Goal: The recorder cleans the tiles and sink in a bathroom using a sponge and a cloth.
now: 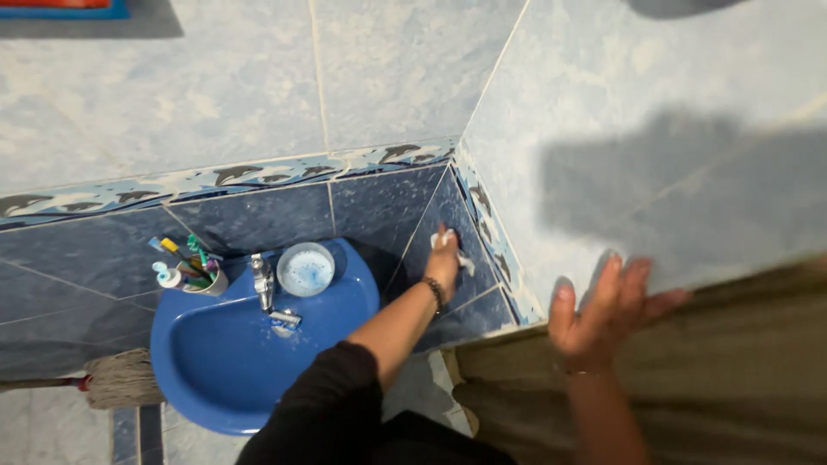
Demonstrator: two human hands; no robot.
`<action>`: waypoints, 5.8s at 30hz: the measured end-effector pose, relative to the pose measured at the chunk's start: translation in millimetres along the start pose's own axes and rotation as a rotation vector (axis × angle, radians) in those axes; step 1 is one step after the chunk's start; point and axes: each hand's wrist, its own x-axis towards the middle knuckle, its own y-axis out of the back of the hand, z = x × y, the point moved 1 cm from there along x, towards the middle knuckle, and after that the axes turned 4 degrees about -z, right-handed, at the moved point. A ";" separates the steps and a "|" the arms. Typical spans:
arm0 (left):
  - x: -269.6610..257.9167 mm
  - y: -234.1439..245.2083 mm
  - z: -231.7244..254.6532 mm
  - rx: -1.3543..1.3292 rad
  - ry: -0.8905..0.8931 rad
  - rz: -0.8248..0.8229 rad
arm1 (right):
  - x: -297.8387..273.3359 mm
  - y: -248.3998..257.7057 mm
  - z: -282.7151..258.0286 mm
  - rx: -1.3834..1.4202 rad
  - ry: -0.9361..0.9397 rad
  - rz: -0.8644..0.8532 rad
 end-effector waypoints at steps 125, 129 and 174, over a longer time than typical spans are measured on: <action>26.6 35.3 219.1 2.050 -1.324 0.286 | 3.7 -24.1 10.6 -0.042 0.178 0.274; 39.2 17.8 202.5 2.233 -1.365 0.162 | 5.8 -24.6 14.9 -0.056 0.260 0.313; -221.3 248.0 130.9 0.251 -0.048 0.018 | 3.7 -297.9 -146.7 1.379 -0.663 -0.194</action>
